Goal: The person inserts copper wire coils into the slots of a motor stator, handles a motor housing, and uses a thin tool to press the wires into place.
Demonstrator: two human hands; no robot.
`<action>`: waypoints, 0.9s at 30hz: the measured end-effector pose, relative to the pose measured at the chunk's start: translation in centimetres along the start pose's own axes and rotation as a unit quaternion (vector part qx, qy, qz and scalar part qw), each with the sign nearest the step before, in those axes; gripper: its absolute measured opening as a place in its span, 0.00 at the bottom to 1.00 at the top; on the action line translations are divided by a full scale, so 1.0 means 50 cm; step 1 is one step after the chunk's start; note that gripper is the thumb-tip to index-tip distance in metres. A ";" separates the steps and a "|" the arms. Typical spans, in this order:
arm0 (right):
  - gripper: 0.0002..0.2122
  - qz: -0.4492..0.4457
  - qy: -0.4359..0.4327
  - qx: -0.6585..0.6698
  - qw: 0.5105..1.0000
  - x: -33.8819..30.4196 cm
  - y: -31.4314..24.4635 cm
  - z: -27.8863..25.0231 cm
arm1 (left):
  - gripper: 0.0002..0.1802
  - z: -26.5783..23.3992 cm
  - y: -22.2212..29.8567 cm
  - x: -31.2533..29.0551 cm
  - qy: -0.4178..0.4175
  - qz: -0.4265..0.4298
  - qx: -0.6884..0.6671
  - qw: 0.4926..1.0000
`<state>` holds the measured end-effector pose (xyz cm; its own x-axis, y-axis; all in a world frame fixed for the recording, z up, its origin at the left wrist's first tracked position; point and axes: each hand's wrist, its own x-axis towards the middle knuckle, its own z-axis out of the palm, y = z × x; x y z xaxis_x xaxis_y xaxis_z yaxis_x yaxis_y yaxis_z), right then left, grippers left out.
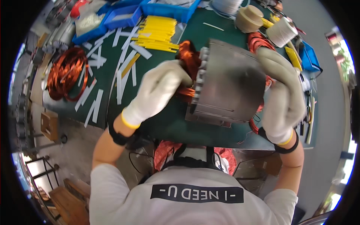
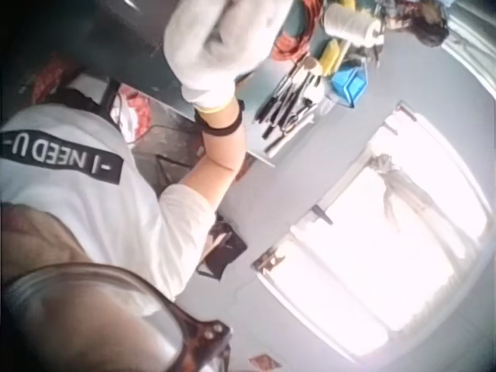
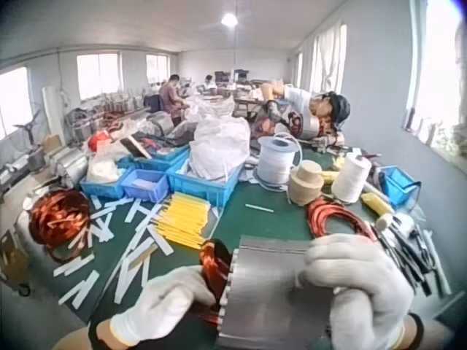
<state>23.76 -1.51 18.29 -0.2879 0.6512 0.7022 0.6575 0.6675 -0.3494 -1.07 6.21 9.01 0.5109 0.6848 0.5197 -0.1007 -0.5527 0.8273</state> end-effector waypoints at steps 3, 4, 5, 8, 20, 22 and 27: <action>0.14 0.126 0.245 0.104 0.956 -0.096 0.033 -0.091 | 0.20 -0.024 -0.009 -0.044 0.121 -0.012 0.094 0.988; 0.15 0.168 0.290 0.144 0.931 -0.124 0.038 -0.124 | 0.21 -0.035 -0.024 -0.060 0.136 -0.047 -0.018 0.989; 0.15 0.213 0.255 0.015 0.943 -0.159 0.059 -0.138 | 0.23 -0.036 -0.019 -0.064 0.123 -0.062 -0.031 0.990; 0.13 0.417 0.051 0.012 0.908 -0.212 0.090 -0.131 | 0.33 0.005 -0.015 -0.070 0.090 -0.124 -0.064 0.986; 0.15 0.398 -0.140 0.037 0.906 -0.140 0.189 -0.013 | 0.30 0.116 -0.019 -0.074 0.258 -0.113 -0.090 0.955; 0.14 0.363 -0.116 0.051 0.923 -0.143 0.192 -0.001 | 0.28 0.143 -0.012 -0.067 0.319 -0.119 -0.038 0.939; 0.15 0.436 -0.158 0.132 0.876 -0.148 0.191 -0.027 | 0.28 0.132 -0.024 -0.074 0.307 -0.106 0.022 0.946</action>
<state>33.13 -0.46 10.59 0.0382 0.9947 -0.0956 0.5512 -0.1008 -0.8283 2.76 1.19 4.69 -0.0769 0.9215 0.3807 -0.0084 -0.3824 0.9239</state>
